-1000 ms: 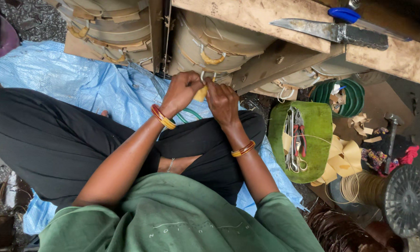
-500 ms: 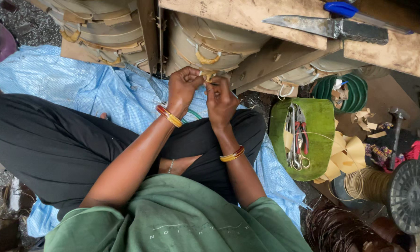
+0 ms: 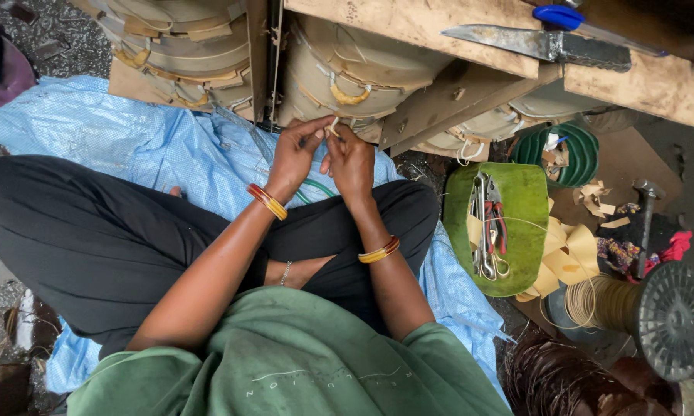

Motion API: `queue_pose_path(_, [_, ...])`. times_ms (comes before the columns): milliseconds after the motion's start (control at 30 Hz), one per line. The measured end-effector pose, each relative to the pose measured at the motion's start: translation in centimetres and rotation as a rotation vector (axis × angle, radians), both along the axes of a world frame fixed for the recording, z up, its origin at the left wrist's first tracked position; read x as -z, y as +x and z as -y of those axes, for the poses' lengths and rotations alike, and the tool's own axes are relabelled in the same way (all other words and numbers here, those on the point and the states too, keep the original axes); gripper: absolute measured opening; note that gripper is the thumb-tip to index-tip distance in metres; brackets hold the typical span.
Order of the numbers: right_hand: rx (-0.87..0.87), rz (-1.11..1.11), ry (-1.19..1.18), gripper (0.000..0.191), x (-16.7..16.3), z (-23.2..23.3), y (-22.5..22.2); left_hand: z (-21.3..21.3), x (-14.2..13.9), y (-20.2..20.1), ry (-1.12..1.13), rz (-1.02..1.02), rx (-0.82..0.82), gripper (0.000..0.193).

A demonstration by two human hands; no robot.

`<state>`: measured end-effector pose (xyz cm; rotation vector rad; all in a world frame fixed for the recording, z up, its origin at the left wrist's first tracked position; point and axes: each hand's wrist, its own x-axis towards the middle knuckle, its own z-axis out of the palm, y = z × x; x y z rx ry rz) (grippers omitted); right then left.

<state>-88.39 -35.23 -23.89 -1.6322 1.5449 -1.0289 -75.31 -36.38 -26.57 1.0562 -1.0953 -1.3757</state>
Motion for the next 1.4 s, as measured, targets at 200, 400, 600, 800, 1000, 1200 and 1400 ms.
queue_pose_path(200, [-0.099, 0.29, 0.175, 0.025, -0.3, 0.3, -0.2, 1.5, -1.1, 3.2, -0.478, 0.572, -0.02, 0.022])
queue_pose_path(400, [-0.035, -0.052, -0.03, 0.022, -0.3, -0.6, 0.7, 1.9, -3.1, 5.3, -0.516, 0.611, 0.075, 0.02])
queue_pose_path(600, [0.024, -0.787, -0.407, 0.028, 1.1, -1.8, 1.7, 2.5, -3.7, 5.4, -0.266, 0.713, 0.107, 0.023])
queue_pose_path(800, [0.052, -0.761, -0.544, 0.031, 2.8, -0.7, 1.7, 3.6, -2.8, 3.2, -0.228, 0.704, 0.006, 0.026])
queue_pose_path(1000, [0.074, -0.506, -0.296, 0.022, 1.5, -1.0, 1.8, 2.3, -0.1, 3.7, 0.124, -0.054, 0.116, 0.025])
queue_pose_path(1200, [0.105, -0.234, -0.154, 0.023, -0.8, -1.1, 1.1, 2.7, 1.4, 1.9, 0.116, -0.14, 0.173, 0.02])
queue_pose_path(1400, [0.371, -0.175, -0.445, 0.023, 0.6, -2.5, 0.4, 2.9, 2.4, -0.8, 0.193, -0.175, 0.051, 0.016])
